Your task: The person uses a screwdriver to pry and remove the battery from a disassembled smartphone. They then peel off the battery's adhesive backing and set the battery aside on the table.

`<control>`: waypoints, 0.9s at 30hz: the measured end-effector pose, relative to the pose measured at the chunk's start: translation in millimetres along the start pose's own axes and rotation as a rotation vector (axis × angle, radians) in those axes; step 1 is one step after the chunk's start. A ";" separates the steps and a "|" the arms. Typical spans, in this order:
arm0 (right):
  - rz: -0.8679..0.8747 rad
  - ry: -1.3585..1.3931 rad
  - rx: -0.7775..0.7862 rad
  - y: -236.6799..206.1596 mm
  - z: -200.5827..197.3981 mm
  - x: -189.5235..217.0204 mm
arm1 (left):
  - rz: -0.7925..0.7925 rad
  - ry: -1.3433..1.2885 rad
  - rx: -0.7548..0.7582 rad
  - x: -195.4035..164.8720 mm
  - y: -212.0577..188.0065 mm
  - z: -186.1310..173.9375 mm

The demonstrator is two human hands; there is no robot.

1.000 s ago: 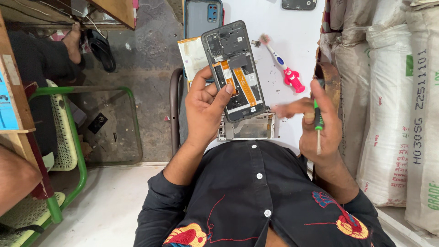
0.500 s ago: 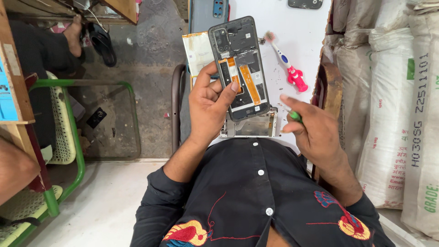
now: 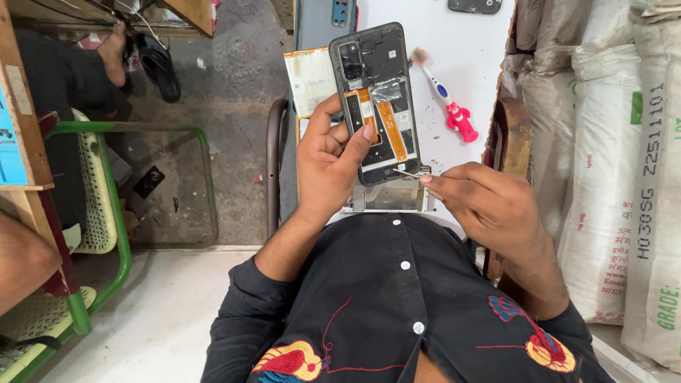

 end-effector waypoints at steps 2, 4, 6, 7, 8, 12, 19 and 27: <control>0.007 -0.006 0.011 0.9 -0.2 0.3 | 0.008 0.047 0.011 -0.8 -0.5 0.3; 0.013 -0.011 0.016 1.3 -0.1 0.4 | 0.010 0.061 0.016 -1.1 -1.2 0.4; 0.029 -0.013 0.018 1.2 -0.7 0.2 | 0.012 0.065 0.019 -0.9 -1.5 0.9; 0.036 -0.015 0.017 1.3 -1.3 0.2 | 0.014 0.063 0.020 -0.8 -1.6 1.2; 0.041 -0.017 0.016 1.3 -2.0 0.4 | 0.015 0.060 0.019 -0.7 -1.7 1.5; 0.064 -0.040 0.019 0.7 -4.0 3.0 | 0.010 0.091 0.028 0.2 -2.4 1.8; 0.100 -0.232 0.058 -1.5 -5.0 7.0 | 0.024 0.149 0.033 3.6 -4.5 -0.2; 0.065 -0.284 0.079 3.0 -5.4 8.6 | 0.050 0.156 0.018 6.5 -4.0 1.4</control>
Point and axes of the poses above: each hand's wrist, its own y-axis towards the middle knuckle, its own z-axis out of the palm, x = y × z, the point moved 5 cm from there along y, towards the middle knuckle, and after that the axes turned 13 degrees about z, right-handed, at the moved point
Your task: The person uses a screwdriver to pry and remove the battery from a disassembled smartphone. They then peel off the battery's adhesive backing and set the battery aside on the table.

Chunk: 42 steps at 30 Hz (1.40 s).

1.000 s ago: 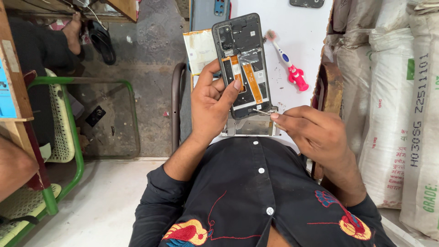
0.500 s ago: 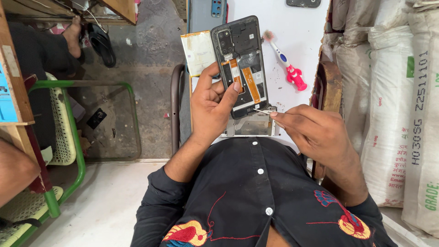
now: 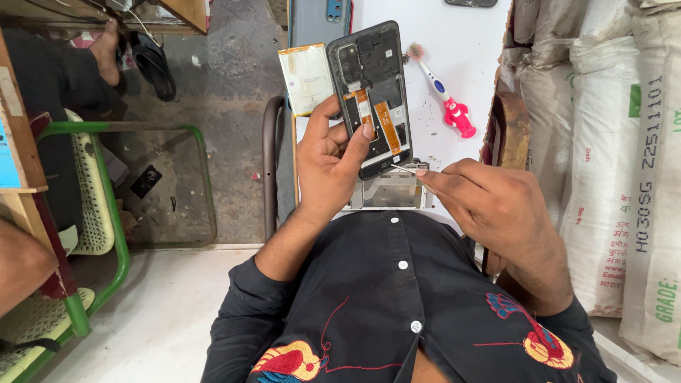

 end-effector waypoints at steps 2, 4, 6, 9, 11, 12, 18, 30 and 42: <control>0.003 0.030 0.002 0.0 -0.7 0.4 | -0.002 -0.021 -0.001 -0.7 0.7 -0.4; -0.013 0.074 0.004 -0.4 -1.6 1.1 | -0.041 -0.059 -0.021 0.0 0.5 -1.5; -0.032 0.041 0.015 -2.4 -0.9 2.7 | -0.062 -0.085 -0.034 0.5 0.8 -2.1; -0.060 0.016 0.017 -4.5 0.3 4.2 | -0.064 -0.110 -0.039 2.1 1.6 -0.9; -0.076 -0.002 0.010 -4.7 1.6 5.1 | -0.056 -0.129 -0.048 3.7 1.7 0.3; -0.081 -0.017 0.005 -4.3 2.6 5.5 | -0.052 -0.125 -0.046 4.1 1.3 0.5; -0.066 -0.017 -0.026 -2.7 3.8 7.7 | -0.043 -0.113 -0.037 5.9 -0.5 -0.4; -0.085 0.038 -0.018 -2.6 3.5 12.0 | -0.061 -0.211 -0.068 11.6 -1.9 2.6; -0.015 0.080 -0.010 -1.0 5.1 11.9 | -0.134 -0.290 -0.150 18.8 -4.8 10.0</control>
Point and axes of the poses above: each hand's wrist, its own y-axis towards the middle knuckle, its own z-axis out of the palm, x = y × z, the point moved 5 cm from there along y, towards the middle knuckle, and after that the axes turned 13 degrees about z, right-handed, at the moved point
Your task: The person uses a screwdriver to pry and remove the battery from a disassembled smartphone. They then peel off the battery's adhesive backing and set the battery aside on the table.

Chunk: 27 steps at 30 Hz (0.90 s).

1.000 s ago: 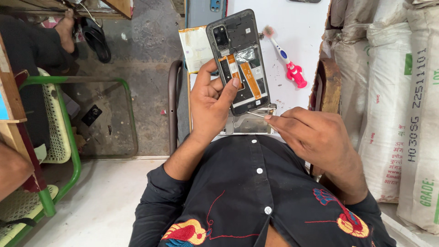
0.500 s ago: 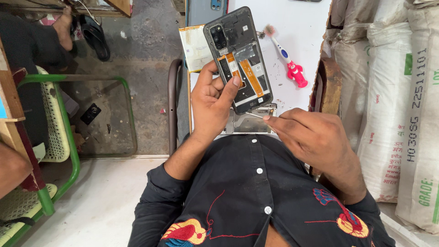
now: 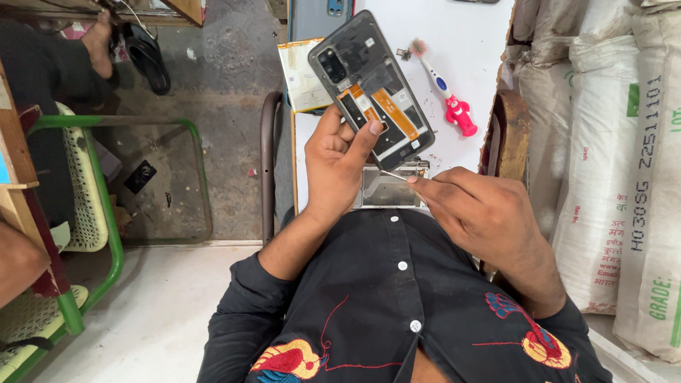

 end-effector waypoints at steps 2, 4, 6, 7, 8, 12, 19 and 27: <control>0.024 0.018 -0.005 0.3 0.0 -2.0 | -0.024 -0.050 -0.054 1.6 1.2 0.2; 0.052 0.027 -0.016 0.5 0.0 -4.7 | -0.030 -0.057 -0.079 1.3 3.2 -0.4; 0.082 0.050 -0.051 -0.2 -0.3 -7.0 | -0.042 -0.073 -0.094 1.1 4.3 -0.9; 0.097 0.061 -0.069 -0.8 -0.6 -8.2 | -0.052 -0.085 -0.096 0.8 4.8 -1.2; 0.097 0.063 -0.072 -1.9 -0.7 -9.0 | -0.061 -0.097 -0.099 0.9 4.6 -0.8; 0.109 0.072 -0.097 -3.9 -0.9 -12.2 | -0.035 -0.179 -0.117 -1.9 5.2 2.8; 0.157 0.108 -0.182 -1.8 -3.5 -18.2 | 0.013 -0.140 -0.134 -2.8 4.8 2.8; 0.223 0.143 -0.195 -3.1 -4.8 -19.3 | -0.023 -0.105 -0.110 5.7 -2.6 -3.1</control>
Point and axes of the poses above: each hand's wrist, its own y-axis towards the middle knuckle, its own z-axis out of the palm, x = y × z, the point moved 5 cm from there along y, towards the middle knuckle, and after that the axes turned 13 degrees about z, right-handed, at the moved point
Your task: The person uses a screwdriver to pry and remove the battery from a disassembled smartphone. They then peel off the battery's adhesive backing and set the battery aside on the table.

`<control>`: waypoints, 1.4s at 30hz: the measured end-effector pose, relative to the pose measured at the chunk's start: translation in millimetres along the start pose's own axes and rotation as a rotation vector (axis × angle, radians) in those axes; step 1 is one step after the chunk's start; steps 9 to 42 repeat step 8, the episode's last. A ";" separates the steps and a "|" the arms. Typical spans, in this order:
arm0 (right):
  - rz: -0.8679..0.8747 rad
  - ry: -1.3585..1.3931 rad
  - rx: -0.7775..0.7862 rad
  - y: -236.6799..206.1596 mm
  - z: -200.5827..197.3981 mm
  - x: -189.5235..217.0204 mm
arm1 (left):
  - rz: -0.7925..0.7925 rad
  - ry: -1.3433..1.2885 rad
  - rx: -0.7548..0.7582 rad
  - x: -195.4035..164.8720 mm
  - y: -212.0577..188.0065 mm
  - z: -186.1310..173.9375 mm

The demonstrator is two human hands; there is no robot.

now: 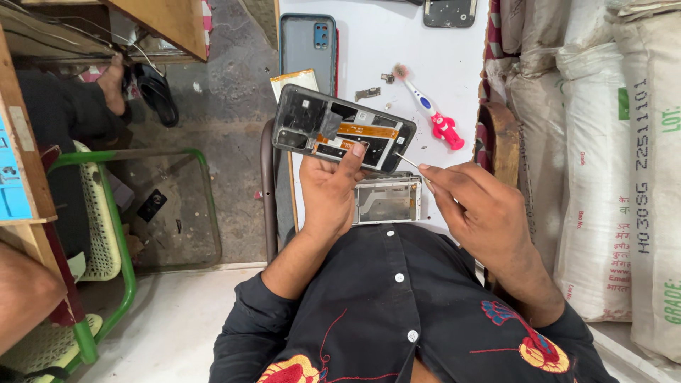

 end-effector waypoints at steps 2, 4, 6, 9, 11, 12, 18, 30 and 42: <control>0.022 -0.002 0.006 -0.2 -0.6 -0.7 | -0.021 -0.014 -0.002 0.8 -1.1 0.0; 0.033 0.008 0.013 -1.6 -0.8 -1.4 | -0.018 -0.012 0.000 1.2 -1.4 -0.7; 0.012 0.018 0.002 -2.5 -1.3 -1.2 | -0.014 -0.010 0.003 2.2 -2.8 -2.3; 0.013 0.019 -0.004 -2.1 -1.5 -2.3 | -0.008 -0.008 0.009 4.3 -3.1 -3.8; 0.013 0.019 -0.004 -2.1 -1.5 -2.3 | -0.008 -0.008 0.009 4.3 -3.1 -3.8; 0.013 0.019 -0.004 -2.1 -1.5 -2.3 | -0.008 -0.008 0.009 4.3 -3.1 -3.8; 0.013 0.019 -0.004 -2.1 -1.5 -2.3 | -0.008 -0.008 0.009 4.3 -3.1 -3.8; 0.013 0.019 -0.004 -2.1 -1.5 -2.3 | -0.008 -0.008 0.009 4.3 -3.1 -3.8; 0.013 0.019 -0.004 -2.1 -1.5 -2.3 | -0.008 -0.008 0.009 4.3 -3.1 -3.8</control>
Point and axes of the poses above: each hand's wrist, its own y-axis towards the middle knuckle, its own z-axis out of the palm, x = y × z, the point moved 5 cm from there along y, towards the middle knuckle, and after that the axes turned 13 degrees about z, right-handed, at the moved point
